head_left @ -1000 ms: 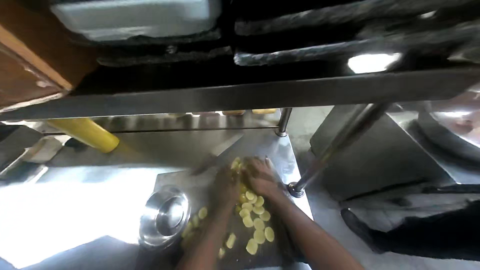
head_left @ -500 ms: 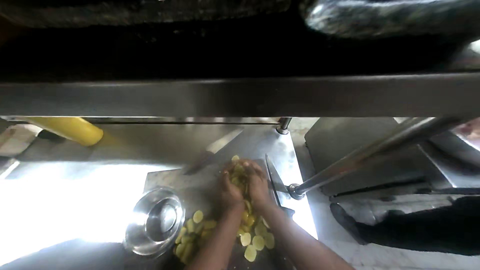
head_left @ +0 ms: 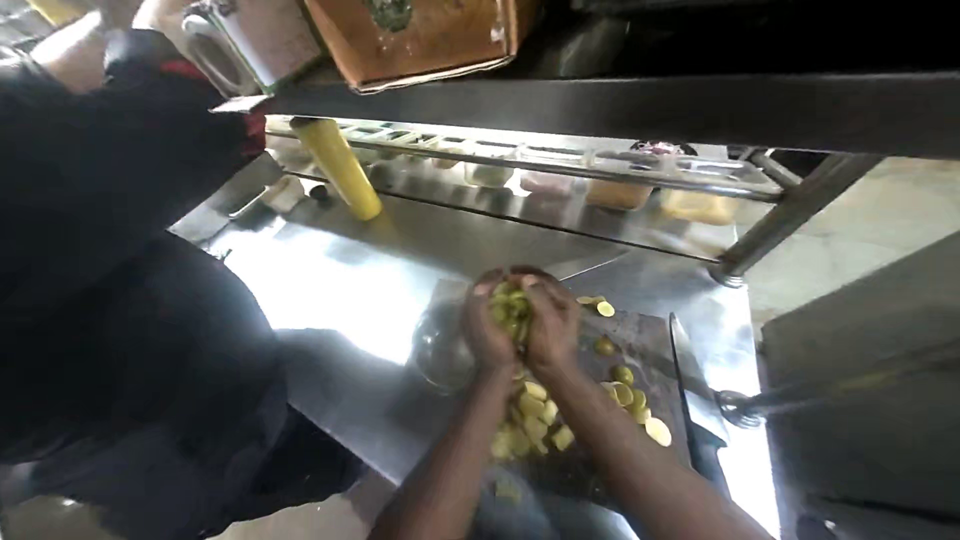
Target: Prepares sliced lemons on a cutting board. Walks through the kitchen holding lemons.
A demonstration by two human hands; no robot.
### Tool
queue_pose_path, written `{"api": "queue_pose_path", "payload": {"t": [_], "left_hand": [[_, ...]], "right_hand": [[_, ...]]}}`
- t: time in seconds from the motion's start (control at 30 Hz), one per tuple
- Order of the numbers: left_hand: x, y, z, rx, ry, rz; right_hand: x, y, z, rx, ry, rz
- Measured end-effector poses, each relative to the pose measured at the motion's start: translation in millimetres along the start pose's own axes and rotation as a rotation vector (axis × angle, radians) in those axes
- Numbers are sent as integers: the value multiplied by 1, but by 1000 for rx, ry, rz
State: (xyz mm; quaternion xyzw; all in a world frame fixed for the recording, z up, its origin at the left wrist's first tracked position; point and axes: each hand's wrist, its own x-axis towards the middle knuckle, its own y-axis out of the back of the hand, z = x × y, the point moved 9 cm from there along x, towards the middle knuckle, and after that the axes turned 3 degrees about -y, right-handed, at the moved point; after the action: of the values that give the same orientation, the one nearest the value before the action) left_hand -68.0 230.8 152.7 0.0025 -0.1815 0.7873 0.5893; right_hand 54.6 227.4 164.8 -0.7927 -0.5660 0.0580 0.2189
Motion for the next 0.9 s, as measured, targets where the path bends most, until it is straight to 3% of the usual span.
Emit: {"api": "queue_pose_path", "payload": {"t": [0.17, 0.37, 0.43, 0.53, 0.6, 0.7, 0.8, 0.9], "left_hand": [[21, 92, -17, 396, -26, -24], [34, 106, 1, 355, 7, 56], [28, 89, 7, 344, 28, -2], [16, 60, 5, 253, 93, -84], [4, 38, 4, 194, 154, -166], [-4, 22, 6, 109, 172, -254], [5, 48, 16, 71, 138, -199], [16, 117, 30, 171, 126, -14]], "right_hand": [[-11, -49, 83, -71, -90, -206], [15, -11, 42, -91, -136, -105], [40, 36, 28, -284, -130, -46], [82, 118, 32, -836, -185, -44], [100, 153, 48, -1199, -309, -127], [104, 165, 77, -1447, -378, -352], [101, 155, 99, -1585, -261, -523], [105, 145, 112, -1664, -182, -558]]}}
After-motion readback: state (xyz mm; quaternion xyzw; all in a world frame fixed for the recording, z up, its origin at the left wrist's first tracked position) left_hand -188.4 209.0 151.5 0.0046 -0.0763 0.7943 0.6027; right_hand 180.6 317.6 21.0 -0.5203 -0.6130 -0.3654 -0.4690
